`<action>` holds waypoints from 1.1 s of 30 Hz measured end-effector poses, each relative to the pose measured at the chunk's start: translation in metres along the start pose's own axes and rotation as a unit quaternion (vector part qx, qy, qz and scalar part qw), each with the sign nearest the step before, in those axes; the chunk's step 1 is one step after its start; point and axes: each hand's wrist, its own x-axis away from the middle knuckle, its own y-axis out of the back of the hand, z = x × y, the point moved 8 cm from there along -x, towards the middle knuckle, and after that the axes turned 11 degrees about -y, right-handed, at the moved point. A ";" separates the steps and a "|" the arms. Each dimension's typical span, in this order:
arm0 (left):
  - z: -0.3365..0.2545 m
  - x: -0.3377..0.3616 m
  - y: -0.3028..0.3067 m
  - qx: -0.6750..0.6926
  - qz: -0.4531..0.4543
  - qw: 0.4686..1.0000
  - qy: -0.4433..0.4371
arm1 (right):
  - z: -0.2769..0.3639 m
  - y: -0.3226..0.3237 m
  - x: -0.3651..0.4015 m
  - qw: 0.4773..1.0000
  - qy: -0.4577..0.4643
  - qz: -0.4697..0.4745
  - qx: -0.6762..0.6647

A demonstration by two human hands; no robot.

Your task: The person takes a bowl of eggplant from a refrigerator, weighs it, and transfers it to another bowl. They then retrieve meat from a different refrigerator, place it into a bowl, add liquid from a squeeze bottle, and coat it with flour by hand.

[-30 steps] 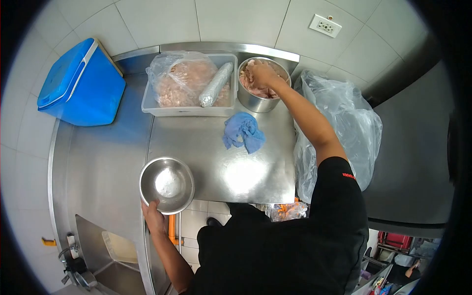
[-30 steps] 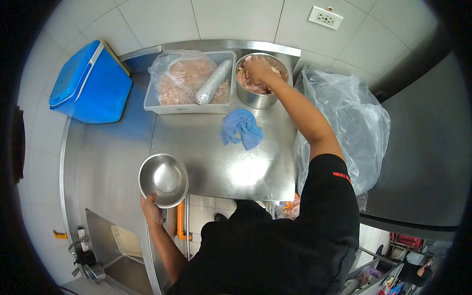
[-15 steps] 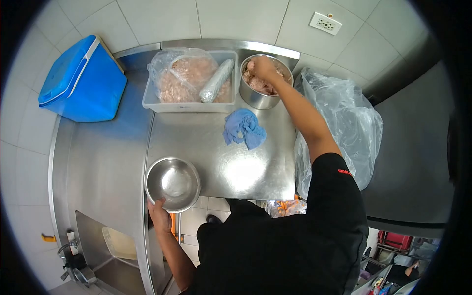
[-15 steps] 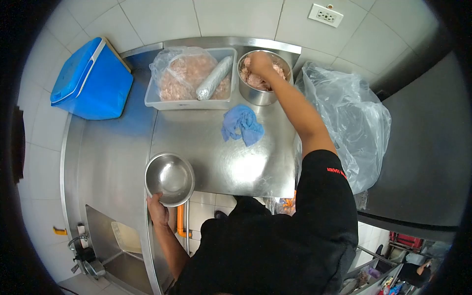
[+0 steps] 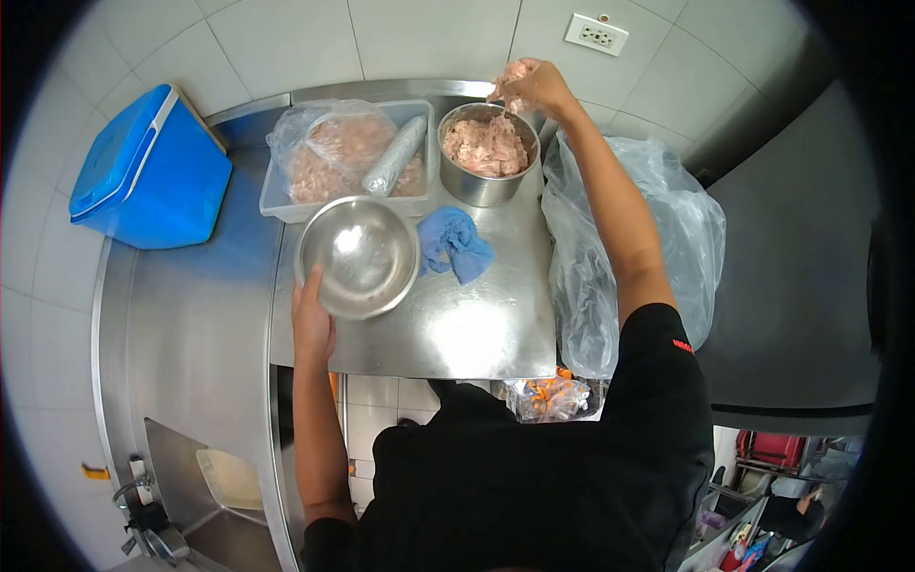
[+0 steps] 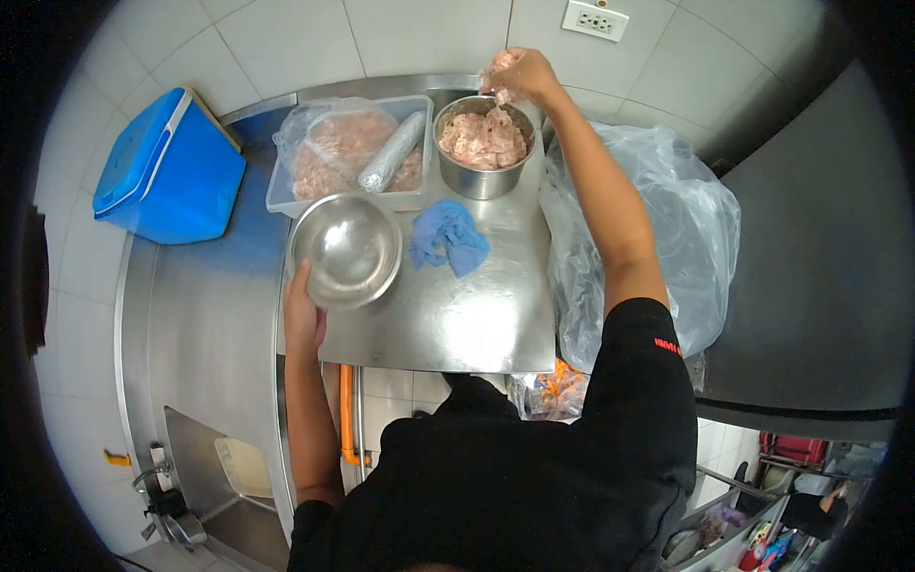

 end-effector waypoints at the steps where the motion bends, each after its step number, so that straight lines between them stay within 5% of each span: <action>1: -0.003 -0.008 -0.016 0.004 0.020 1.000 -0.010 | 0.006 0.003 -0.002 0.999 0.021 0.012 -0.033; 12: -0.002 -0.073 -0.129 -0.146 0.061 0.987 0.009 | 0.082 0.034 0.018 0.997 0.071 -0.017 -0.038; 18: 0.011 -0.089 -0.135 -0.128 0.064 0.990 -0.005 | 0.092 0.008 0.042 0.993 0.052 0.091 -0.046; 25: 0.014 -0.038 -0.182 -0.149 0.175 0.973 0.004 | 0.049 -0.086 0.144 0.912 -0.037 0.405 0.053; 26: 0.013 -0.028 -0.189 -0.095 0.191 0.977 -0.026 | 0.040 -0.091 0.157 0.916 -0.039 0.396 0.051; 28: 0.010 -0.005 -0.193 -0.040 0.217 0.973 -0.062 | 0.052 -0.087 0.187 0.916 0.203 0.223 0.263; 29: 0.013 0.009 -0.191 -0.039 0.225 0.972 -0.060 | 0.052 -0.086 0.207 0.919 0.199 0.215 0.264; 31: 0.016 0.039 -0.185 -0.016 0.245 0.968 -0.060 | 0.054 -0.065 0.236 0.911 0.166 0.038 0.376; 33: 0.019 0.070 -0.178 -0.020 0.246 0.967 -0.067 | 0.040 -0.060 0.272 0.922 0.087 0.038 0.375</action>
